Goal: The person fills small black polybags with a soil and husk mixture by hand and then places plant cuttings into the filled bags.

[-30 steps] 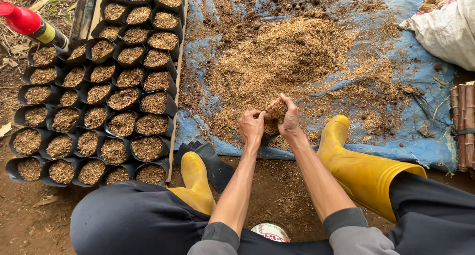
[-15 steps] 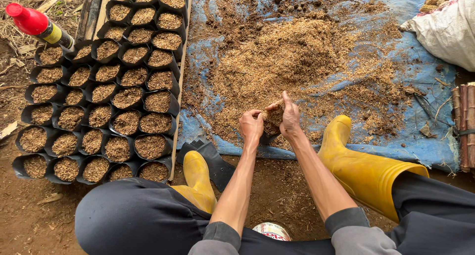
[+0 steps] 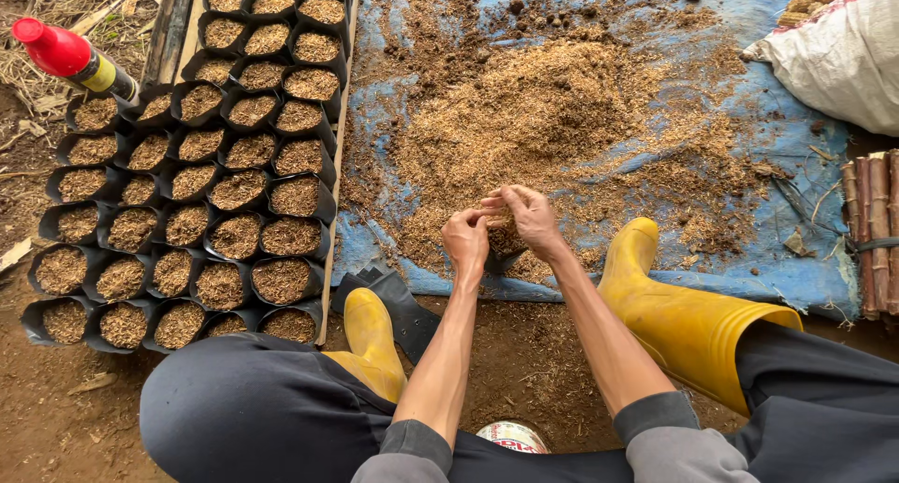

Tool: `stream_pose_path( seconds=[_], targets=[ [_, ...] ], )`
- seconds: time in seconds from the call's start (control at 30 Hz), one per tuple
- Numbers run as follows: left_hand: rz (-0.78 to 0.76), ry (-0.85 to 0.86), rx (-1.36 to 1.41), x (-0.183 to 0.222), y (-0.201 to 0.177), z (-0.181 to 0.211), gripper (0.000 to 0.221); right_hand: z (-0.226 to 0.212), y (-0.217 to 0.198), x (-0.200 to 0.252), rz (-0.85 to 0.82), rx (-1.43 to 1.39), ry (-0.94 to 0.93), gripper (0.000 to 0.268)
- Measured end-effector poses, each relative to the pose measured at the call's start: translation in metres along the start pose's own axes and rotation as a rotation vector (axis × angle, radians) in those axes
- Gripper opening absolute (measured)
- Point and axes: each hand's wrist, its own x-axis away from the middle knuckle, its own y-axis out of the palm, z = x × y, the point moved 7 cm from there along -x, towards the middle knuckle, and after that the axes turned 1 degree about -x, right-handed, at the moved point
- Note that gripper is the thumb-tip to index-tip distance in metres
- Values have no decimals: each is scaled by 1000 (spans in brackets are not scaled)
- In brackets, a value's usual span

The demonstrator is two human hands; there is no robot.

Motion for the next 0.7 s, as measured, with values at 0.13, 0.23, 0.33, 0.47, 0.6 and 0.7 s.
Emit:
stream_pose_path(
  seconds=[0.13, 0.23, 0.33, 0.47, 0.6, 0.7],
  targets=[
    [22, 52, 63, -5, 5, -11, 16, 2, -4, -2, 2, 44, -22, 28],
    [51, 40, 72, -3, 6, -16, 18, 9, -25, -8, 51, 75, -28, 29],
    [75, 73, 100, -5, 7, -22, 17, 10, -52, -9, 154, 88, -64, 27],
    [96, 107, 122, -11, 9, -30, 15, 24, -79, -5, 293, 122, 10, 23],
    [107, 95, 122, -9, 7, -25, 15, 36, -82, -1, 250, 390, 34, 27],
    [90, 159, 9, 1, -5, -5, 13, 35, -63, 6, 189, 464, 56, 39]
  ],
)
